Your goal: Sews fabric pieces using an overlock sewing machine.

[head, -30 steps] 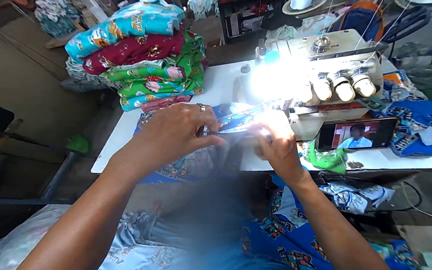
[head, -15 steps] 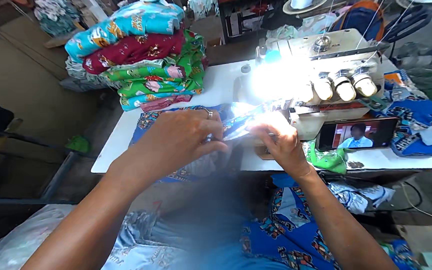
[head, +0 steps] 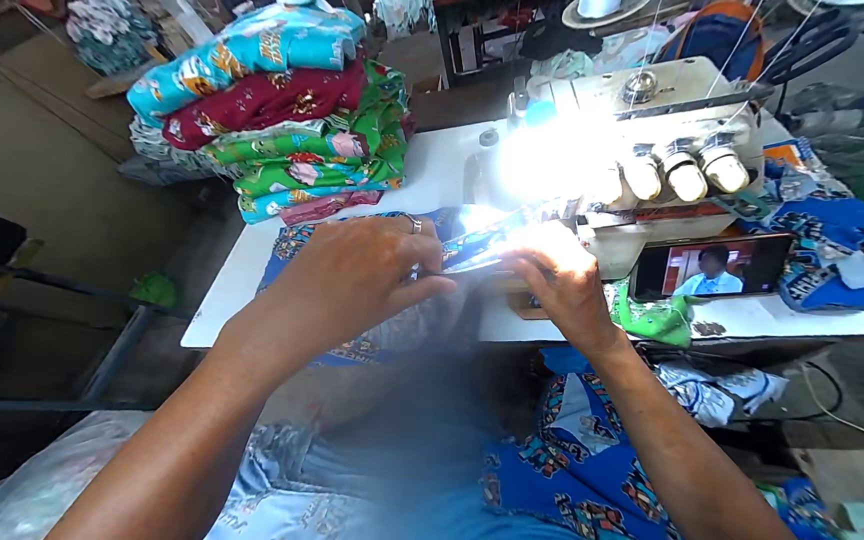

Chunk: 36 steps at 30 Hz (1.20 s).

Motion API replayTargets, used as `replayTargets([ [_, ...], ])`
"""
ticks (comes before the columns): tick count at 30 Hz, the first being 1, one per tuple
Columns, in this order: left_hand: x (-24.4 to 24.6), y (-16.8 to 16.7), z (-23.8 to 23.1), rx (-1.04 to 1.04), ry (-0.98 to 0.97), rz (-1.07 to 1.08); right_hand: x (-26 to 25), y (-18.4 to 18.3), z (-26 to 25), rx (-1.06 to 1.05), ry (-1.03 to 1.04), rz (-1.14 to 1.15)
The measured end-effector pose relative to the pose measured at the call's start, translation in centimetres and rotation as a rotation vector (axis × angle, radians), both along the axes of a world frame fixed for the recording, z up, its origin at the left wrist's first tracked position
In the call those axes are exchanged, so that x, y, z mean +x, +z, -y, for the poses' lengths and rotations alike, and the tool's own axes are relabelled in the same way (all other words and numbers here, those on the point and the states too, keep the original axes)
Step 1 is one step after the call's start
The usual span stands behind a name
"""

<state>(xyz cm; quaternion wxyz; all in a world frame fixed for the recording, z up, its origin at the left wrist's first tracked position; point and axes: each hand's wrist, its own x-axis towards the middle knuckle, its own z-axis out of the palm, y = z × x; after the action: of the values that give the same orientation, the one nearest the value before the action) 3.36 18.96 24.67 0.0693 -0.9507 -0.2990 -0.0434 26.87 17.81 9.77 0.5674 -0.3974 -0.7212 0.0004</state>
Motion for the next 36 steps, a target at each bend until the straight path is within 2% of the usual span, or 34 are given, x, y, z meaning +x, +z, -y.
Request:
replayTargets([
  [15, 0.9, -2.0, 0.1, -0.008, -0.024, 0.279, 1.4, -0.3, 0.1, -0.03, 0.001, -0.04],
  [36, 2.2, -2.2, 2.1, -0.027, -0.025, 0.224, 2.4, 0.2, 0.4, -0.027, 0.011, 0.065],
])
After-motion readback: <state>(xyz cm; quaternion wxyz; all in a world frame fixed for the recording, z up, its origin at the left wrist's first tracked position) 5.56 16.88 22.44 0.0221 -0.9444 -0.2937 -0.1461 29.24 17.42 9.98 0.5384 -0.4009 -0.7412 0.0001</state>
